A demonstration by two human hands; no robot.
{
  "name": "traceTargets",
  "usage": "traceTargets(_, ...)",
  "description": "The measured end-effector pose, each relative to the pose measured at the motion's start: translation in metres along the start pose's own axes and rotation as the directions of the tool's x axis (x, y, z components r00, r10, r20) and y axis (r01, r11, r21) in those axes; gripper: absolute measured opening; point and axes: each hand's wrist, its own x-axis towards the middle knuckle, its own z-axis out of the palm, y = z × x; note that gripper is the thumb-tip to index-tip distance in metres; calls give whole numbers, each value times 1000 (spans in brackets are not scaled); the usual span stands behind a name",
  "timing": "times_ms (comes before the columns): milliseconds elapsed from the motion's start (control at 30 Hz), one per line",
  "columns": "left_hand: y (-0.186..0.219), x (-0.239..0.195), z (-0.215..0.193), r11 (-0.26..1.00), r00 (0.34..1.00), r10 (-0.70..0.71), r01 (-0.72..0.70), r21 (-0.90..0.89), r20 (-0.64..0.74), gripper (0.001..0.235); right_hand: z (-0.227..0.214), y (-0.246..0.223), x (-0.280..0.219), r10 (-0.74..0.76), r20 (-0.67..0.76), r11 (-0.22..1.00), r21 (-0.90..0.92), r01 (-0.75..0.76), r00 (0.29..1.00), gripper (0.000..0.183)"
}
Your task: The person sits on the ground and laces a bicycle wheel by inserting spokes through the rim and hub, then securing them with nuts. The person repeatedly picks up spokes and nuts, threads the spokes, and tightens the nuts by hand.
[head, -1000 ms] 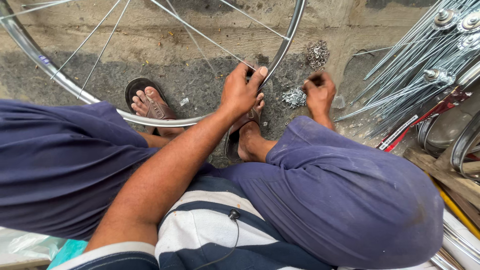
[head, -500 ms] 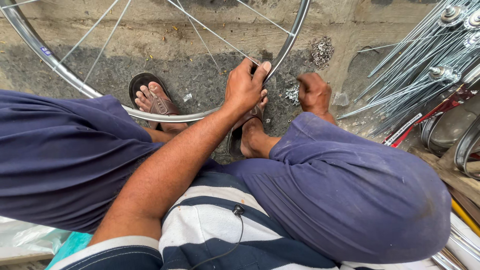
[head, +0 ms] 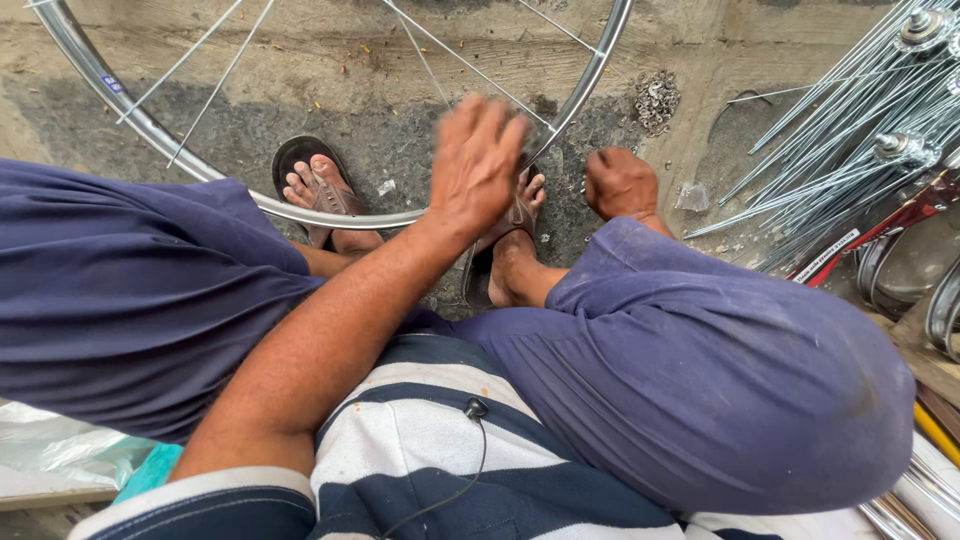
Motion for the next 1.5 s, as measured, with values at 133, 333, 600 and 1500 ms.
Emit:
traceTargets(133,-22,-20,-5,961,948,-253,270,68,-195,42,2,-17,9,570,37,416,849,-327,821,10)
traceTargets(333,-33,-36,24,619,714,-488,689,-378,502,31,-27,-26,7,566,452,-424,877,-226,689,9)
traceTargets(600,-26,-3,74,212,772,-370,612,-762,517,28,-63,-43,5,366,318,-328,923,-199,875,25)
traceTargets(1500,-4,13,46,438,798,-443,591,-677,410,33,-91,-63,65,298,-42,171,985,-10,954,32)
